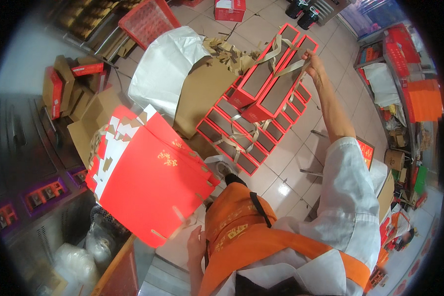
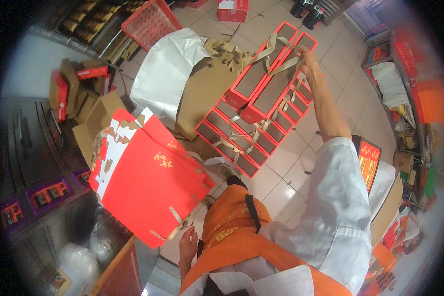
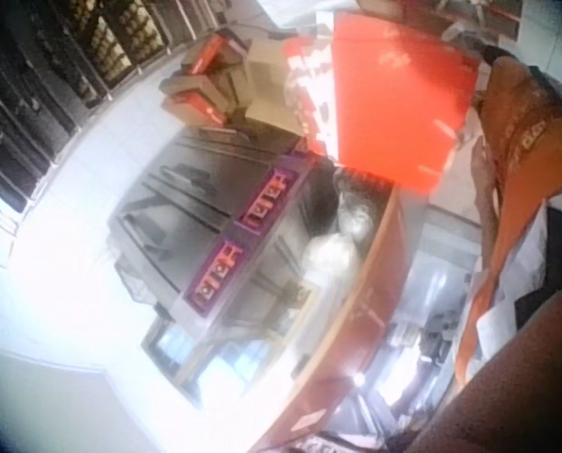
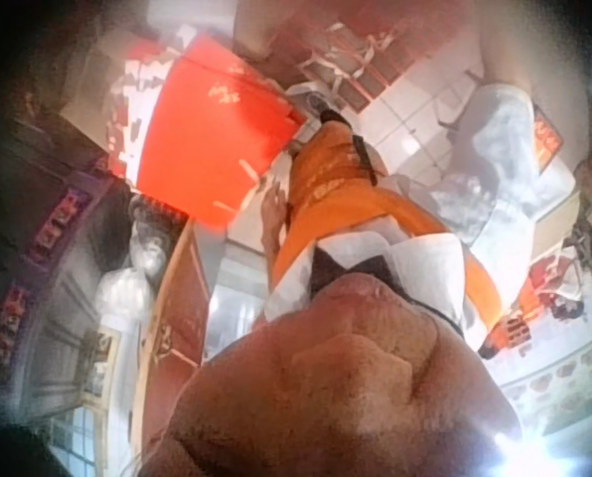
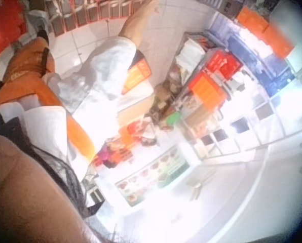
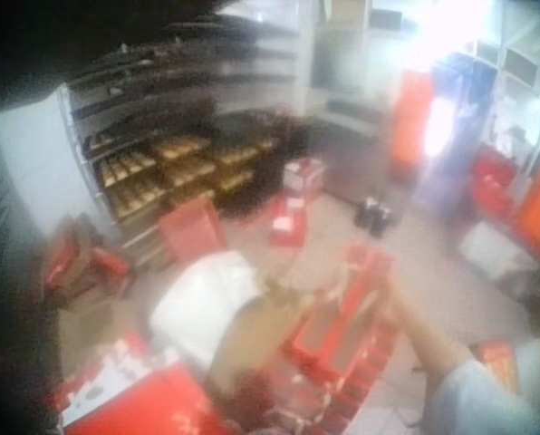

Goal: The person assembles red and white cardboard boxes by folding flaps and inserting them into a larger container. They repeatedly handle the boxes, aligning and securing the flaps, then place the assembled units into a red crate.

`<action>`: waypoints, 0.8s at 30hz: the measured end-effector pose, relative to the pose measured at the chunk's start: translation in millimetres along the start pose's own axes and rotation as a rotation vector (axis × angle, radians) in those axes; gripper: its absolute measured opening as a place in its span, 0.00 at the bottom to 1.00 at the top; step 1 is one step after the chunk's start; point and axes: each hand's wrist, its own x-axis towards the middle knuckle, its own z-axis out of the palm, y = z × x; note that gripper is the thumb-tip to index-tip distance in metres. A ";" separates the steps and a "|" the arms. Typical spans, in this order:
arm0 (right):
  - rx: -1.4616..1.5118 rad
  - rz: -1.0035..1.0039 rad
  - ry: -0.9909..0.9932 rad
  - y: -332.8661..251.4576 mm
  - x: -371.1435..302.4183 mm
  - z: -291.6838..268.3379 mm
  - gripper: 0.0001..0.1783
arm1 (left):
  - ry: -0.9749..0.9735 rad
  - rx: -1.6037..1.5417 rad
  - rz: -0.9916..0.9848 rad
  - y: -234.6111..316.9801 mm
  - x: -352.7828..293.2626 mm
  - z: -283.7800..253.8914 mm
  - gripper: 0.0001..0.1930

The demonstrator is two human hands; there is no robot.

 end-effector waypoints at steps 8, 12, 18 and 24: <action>-0.336 0.174 -0.013 4.6 -12.5 -21.1 0.20 | -0.078 -0.044 -0.025 2.3 7.5 5.7 0.19; -0.319 0.159 -0.017 2.2 -30.8 -21.0 0.27 | -0.059 -0.026 0.014 -3.2 11.4 4.9 0.18; -0.377 0.102 0.160 13.1 -73.5 -35.3 0.36 | 0.013 -0.118 0.027 -26.0 0.1 -2.4 0.18; -0.578 0.189 0.063 56.9 -63.0 -43.8 0.55 | 0.040 -0.127 0.001 -79.7 -1.4 -8.8 0.17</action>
